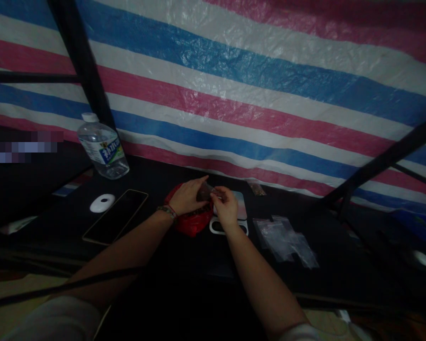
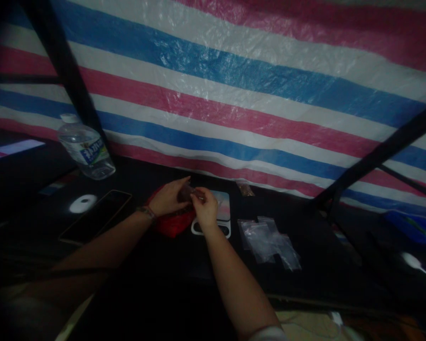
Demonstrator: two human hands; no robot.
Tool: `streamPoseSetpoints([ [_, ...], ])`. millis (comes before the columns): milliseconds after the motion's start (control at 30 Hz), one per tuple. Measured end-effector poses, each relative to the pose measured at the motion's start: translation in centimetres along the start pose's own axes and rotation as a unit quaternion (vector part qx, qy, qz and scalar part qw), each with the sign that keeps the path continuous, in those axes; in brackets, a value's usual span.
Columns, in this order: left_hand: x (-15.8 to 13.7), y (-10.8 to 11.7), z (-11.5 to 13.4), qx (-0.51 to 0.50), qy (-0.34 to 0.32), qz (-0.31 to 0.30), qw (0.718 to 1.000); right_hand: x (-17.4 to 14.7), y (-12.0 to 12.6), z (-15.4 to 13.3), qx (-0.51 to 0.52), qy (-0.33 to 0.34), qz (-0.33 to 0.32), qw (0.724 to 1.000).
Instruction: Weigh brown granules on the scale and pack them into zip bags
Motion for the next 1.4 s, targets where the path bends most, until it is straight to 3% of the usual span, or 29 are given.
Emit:
streamPoseSetpoints([
  [200,0.0,0.1,-0.6,-0.016,0.029,-0.006,0.999,0.2,0.2,-0.5,-0.033,0.035,-0.024,0.999],
  [333,-0.1,0.1,-0.5,-0.023,0.026,-0.006,0.999,0.2,0.4,-0.7,-0.037,0.017,-0.006,0.999],
  [567,0.1,-0.1,-0.9,-0.048,0.038,-0.018,0.998,0.2,0.5,-0.2,0.064,-0.007,0.052,0.997],
  [733,0.1,0.4,-1.2,-0.05,0.035,-0.005,0.998,0.0,0.1,-0.3,0.133,-0.023,0.045,0.99],
  [1067,0.3,0.6,-2.1,-0.071,0.031,-0.007,0.997,0.0,0.5,0.1,0.091,-0.004,0.051,0.995],
  [1400,0.3,0.8,-2.0,-0.075,0.006,-0.005,0.997,0.1,0.1,0.0,0.195,-0.071,0.069,0.976],
])
Point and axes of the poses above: each hand's wrist, its own x-axis towards the middle knuckle, its own y-axis out of the back of the hand, z = x × y, the point moved 3 cm from there along x, towards the middle knuckle, and after that the axes turned 15 degrees about y, right-handed, at the moved point
